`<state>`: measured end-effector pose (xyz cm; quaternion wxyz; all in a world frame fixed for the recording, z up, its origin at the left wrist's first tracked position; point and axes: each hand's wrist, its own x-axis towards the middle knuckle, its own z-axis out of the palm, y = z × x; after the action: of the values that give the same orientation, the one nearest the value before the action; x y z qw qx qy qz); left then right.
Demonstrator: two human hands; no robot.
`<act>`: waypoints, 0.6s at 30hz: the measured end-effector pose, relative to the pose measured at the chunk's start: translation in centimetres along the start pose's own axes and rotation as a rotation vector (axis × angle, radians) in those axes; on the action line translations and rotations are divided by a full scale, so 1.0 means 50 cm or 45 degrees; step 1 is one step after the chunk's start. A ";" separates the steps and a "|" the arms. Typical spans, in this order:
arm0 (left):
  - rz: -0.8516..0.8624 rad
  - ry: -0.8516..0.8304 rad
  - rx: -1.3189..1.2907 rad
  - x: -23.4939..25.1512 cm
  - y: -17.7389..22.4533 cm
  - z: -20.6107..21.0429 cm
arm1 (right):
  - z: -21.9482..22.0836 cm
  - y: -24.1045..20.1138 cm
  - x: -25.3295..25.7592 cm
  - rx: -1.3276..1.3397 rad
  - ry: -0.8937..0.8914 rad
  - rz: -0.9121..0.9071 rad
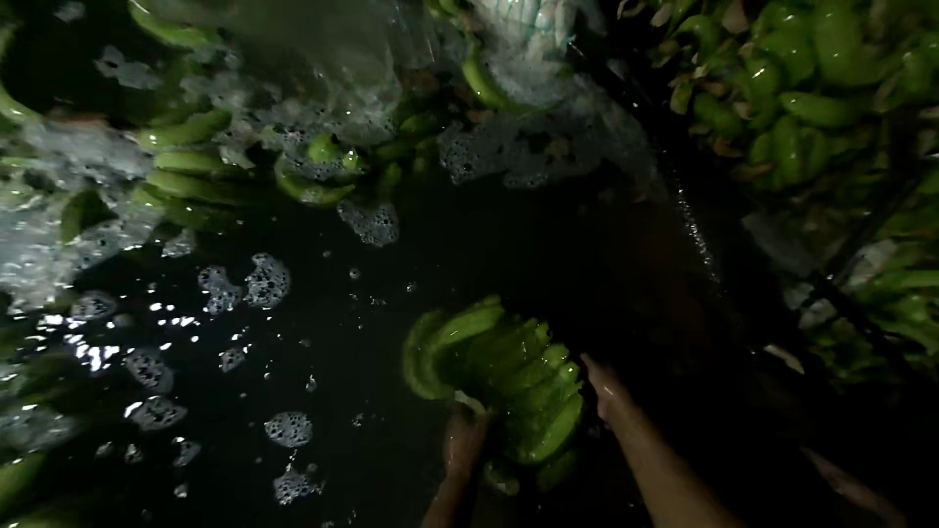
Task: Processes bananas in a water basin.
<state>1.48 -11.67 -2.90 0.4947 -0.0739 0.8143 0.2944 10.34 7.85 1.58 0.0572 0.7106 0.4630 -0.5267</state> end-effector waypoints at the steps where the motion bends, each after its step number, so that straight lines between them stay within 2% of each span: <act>1: 0.037 -0.016 -0.089 0.007 -0.010 0.000 | -0.001 0.011 -0.007 0.030 -0.003 0.037; 3: 0.175 -0.027 -0.248 0.028 -0.037 0.003 | -0.003 0.023 -0.039 0.025 -0.043 0.011; 4: 0.234 0.003 -0.214 0.035 -0.041 0.003 | -0.002 0.027 -0.062 0.007 -0.084 -0.052; 7: 0.232 0.120 0.197 0.006 -0.006 -0.030 | 0.007 0.045 -0.124 -0.031 -0.330 -0.209; 8: 0.281 0.203 0.161 -0.008 -0.001 -0.044 | 0.012 0.052 -0.135 0.000 -0.427 -0.237; 10: 0.473 0.336 -0.176 -0.034 -0.006 -0.069 | 0.022 0.069 -0.138 0.039 -0.515 -0.258; 12: 0.493 0.268 -0.396 -0.057 0.003 -0.103 | 0.030 0.086 -0.128 0.035 -0.455 -0.259; 13: 0.477 0.227 -0.389 -0.055 0.015 -0.117 | 0.032 0.090 -0.118 0.031 -0.402 -0.250; 18: 0.163 0.323 0.170 0.045 0.080 -0.117 | 0.016 0.095 -0.083 -0.093 -0.180 -0.158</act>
<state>-5.75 -11.27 -1.23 0.3718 -0.0255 0.8911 0.2590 13.16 2.22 2.64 0.0830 0.6392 0.5198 -0.5607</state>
